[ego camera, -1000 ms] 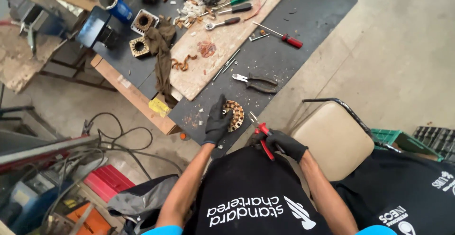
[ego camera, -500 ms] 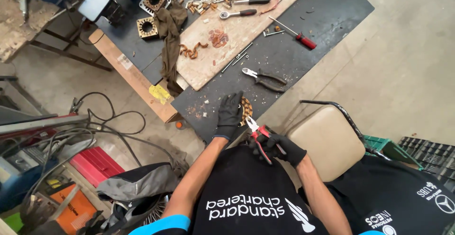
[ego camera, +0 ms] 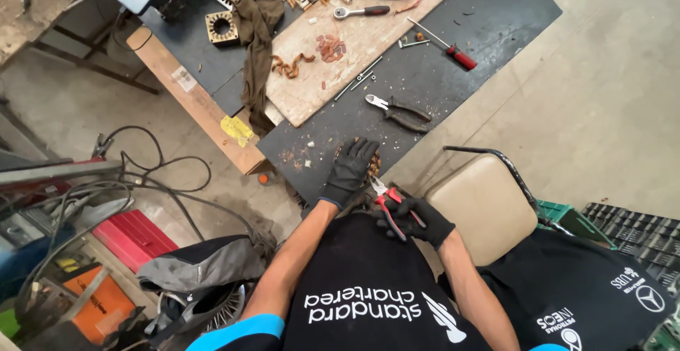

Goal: Repairing a motor stator by manipulating copper windings with pliers and a pick

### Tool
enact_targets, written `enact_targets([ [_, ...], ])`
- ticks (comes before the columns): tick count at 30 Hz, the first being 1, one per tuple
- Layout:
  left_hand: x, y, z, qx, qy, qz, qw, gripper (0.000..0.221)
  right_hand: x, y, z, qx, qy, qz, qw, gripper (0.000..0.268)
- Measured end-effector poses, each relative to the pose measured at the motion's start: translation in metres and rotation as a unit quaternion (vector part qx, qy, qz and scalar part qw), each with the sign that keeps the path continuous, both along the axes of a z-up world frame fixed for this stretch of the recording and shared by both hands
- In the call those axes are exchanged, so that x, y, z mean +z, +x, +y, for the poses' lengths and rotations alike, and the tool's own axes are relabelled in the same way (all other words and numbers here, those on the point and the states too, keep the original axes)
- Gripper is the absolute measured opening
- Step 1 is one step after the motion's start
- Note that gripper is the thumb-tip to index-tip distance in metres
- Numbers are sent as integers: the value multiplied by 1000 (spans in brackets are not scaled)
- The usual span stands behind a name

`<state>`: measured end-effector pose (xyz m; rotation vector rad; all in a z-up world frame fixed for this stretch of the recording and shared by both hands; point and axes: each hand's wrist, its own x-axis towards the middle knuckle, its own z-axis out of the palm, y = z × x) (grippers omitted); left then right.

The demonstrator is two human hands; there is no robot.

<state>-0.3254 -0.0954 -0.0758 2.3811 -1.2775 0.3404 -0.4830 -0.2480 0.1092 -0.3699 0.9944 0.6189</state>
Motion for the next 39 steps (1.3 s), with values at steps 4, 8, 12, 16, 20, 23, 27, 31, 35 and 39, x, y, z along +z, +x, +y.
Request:
enact_targets([
  [4,5,0,0,4,-31,-42,999,61,-100,-44,-6,-41,-37,-532,845,56],
  [8,4,4,0,-26,-58,-17,998,66,-62,-16,-3,4,53,-54,997,42],
  [12,-6,2,-1,-34,-58,10,998,77,-56,-25,12,-30,83,-70,994,43],
  [16,-18,6,-2,-36,-35,18,999,84,-64,-49,10,-24,101,-60,993,43],
  [20,-20,5,-4,-10,-67,15,998,82,-67,-61,-6,21,15,-55,998,40],
  [23,-13,0,-1,-12,-52,21,998,89,-21,-42,4,43,-11,-60,997,38],
  [27,-18,-3,1,-11,-25,42,999,89,-14,-19,12,21,4,-57,998,41],
  [31,2,-1,4,-7,-49,2,999,73,-37,-26,12,-31,63,-82,994,44],
  [35,-5,-1,2,-14,-38,11,999,83,-65,-45,7,-77,129,-70,986,48],
  [39,-2,-3,5,-19,-30,23,999,89,-68,-45,3,-87,153,-76,981,45],
])
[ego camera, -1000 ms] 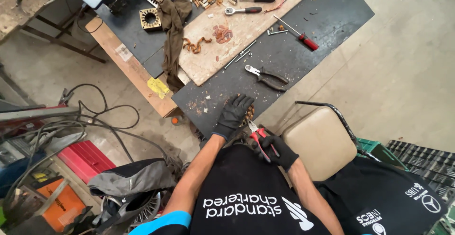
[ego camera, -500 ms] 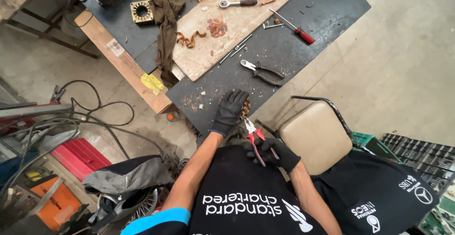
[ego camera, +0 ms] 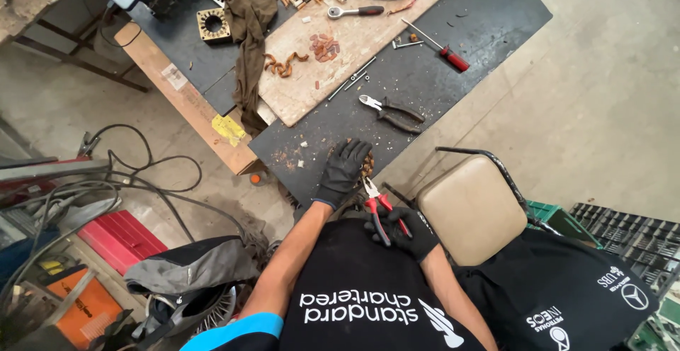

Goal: Repairing a motor stator by manipulating copper windings with pliers and a pick

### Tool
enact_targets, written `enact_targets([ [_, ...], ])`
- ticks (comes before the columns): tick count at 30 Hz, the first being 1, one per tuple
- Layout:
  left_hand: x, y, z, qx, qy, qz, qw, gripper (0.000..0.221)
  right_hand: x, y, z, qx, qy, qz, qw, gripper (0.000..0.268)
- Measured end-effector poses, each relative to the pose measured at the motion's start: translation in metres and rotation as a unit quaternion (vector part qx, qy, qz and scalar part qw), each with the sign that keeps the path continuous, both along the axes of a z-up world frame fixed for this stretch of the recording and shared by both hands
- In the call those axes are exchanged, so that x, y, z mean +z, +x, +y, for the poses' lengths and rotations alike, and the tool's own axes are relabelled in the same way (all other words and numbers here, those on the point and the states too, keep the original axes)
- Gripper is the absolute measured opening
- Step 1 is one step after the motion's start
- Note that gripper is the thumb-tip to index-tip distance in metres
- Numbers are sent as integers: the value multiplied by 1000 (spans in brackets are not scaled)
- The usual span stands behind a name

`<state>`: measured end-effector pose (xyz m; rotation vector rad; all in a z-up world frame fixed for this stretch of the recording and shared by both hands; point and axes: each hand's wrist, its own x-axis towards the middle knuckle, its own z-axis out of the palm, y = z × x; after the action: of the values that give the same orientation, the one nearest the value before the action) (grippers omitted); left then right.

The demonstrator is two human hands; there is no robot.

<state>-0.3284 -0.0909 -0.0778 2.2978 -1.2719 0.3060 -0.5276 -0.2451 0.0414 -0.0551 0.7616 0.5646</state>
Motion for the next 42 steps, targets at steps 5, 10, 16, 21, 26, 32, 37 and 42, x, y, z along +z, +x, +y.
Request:
enact_targets([
  [5,4,3,3,2,-19,-12,1000,84,3,19,-6,25,-10,25,999,44],
  [10,10,-2,6,2,-18,-17,1000,84,12,26,-11,40,-45,44,997,43],
  [16,6,0,3,6,-38,-29,999,75,-15,11,-21,27,-309,-428,849,65],
  [21,-1,7,-3,8,-27,-40,999,83,41,52,-29,226,-230,68,944,31],
  [26,40,29,6,8,-87,97,991,75,81,37,-4,218,-315,35,923,33],
  [32,61,36,12,33,-103,195,975,55,118,49,16,227,-469,-45,852,36],
  [37,32,43,-2,34,-59,143,987,57,96,37,13,185,-492,-41,850,30],
  [42,58,76,-12,89,62,389,915,39,129,40,19,168,-475,-27,864,31],
])
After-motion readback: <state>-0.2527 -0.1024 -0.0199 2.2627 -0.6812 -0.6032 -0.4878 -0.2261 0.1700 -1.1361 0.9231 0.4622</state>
